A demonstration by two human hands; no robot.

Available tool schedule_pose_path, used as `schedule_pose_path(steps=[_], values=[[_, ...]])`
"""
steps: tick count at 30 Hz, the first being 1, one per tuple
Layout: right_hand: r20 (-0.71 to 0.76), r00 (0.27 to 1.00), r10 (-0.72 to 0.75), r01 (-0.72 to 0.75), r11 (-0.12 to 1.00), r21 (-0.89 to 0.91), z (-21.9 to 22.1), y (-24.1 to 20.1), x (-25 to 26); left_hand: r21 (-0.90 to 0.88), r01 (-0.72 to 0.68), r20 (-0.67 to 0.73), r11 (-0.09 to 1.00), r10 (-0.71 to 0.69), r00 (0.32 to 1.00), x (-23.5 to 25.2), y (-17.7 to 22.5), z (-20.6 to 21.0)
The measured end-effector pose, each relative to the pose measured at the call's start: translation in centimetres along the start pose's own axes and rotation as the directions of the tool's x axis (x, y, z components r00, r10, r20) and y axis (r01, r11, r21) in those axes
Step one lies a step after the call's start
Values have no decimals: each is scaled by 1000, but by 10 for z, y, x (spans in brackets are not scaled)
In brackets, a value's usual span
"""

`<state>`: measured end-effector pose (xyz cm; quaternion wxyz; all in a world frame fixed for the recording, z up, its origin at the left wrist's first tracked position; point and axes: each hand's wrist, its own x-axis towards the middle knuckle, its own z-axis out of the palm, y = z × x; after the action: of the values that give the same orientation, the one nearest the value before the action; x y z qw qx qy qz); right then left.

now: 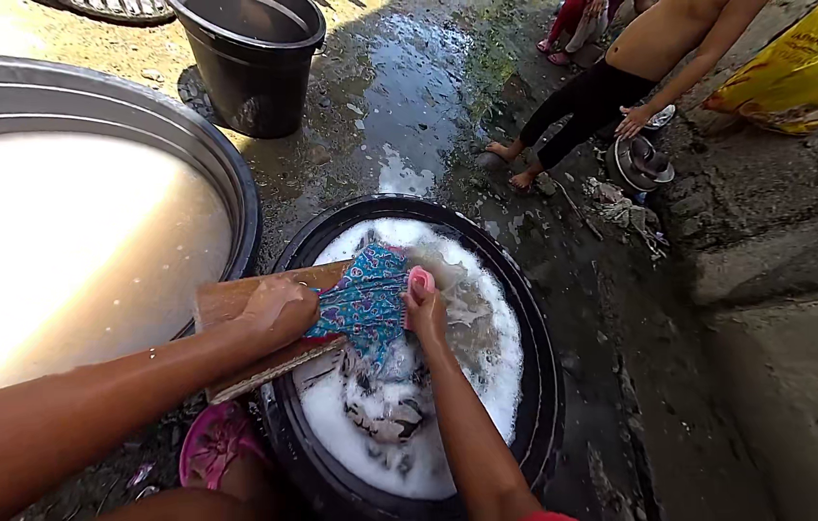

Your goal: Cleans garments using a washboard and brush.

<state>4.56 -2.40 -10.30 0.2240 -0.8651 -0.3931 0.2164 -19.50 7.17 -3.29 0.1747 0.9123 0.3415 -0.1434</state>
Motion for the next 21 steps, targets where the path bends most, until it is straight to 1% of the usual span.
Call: schedule_pose_path(steps=[1,2,3,4,5,6,8,9,10,11,12,13,14,15,16,17,19,20,21], values=[[-11,996,-85,85,995,53,2,-17,-17,-1,1,9,1000,-1,1000,1,0,-1],[-16,976,-217,218,969,118,7,-35,-39,3,-8,-7,1000,8,1000,2,-1,0],[-14,938,-346,342,922,182,15,-48,-59,10,-19,-28,1000,20,999,3,-3,2],[0,908,-419,409,885,223,21,-56,-71,18,-28,-50,999,29,998,2,-3,3],[13,908,-419,404,885,230,23,-55,-69,18,-32,-50,999,33,998,0,-3,2],[34,939,-343,330,923,199,19,-46,-54,10,-28,-28,1000,28,999,-3,-1,-3],[47,992,-119,116,991,72,6,-17,-9,0,-1,36,1000,1,999,-6,3,-13],[34,999,-38,37,999,34,2,-5,8,6,1,45,1000,-1,999,-4,3,-12],[28,1000,-1,0,1000,18,-1,-2,14,9,3,45,1000,-3,999,-1,2,-9],[29,999,-15,14,1000,26,-2,-11,8,16,-11,11,1000,11,1000,3,-1,-1],[27,996,-87,85,994,65,-1,-28,-7,30,-42,-60,999,44,997,9,-7,9],[29,979,-200,195,974,118,3,-47,-28,33,-59,-109,998,63,992,12,-10,14],[38,947,-318,308,936,169,9,-63,-46,16,-47,-85,999,49,995,10,-8,10],[61,917,-393,375,905,202,13,-72,-57,-3,-19,-14,1000,19,1000,3,-3,0],[79,914,-398,376,905,201,14,-73,-53,-3,-7,33,1000,7,999,-1,0,-8],[102,939,-329,311,936,163,10,-64,-36,-2,-5,56,1000,5,998,-3,2,-12],[97,986,-135,132,991,37,1,-31,11,6,-6,52,1000,6,999,-2,1,-10],[73,995,-68,67,998,7,-1,-17,27,17,-24,8,1000,24,1000,1,-2,-2],[57,998,-36,36,999,1,-2,-12,31,44,-66,-77,997,69,995,6,-8,11]])
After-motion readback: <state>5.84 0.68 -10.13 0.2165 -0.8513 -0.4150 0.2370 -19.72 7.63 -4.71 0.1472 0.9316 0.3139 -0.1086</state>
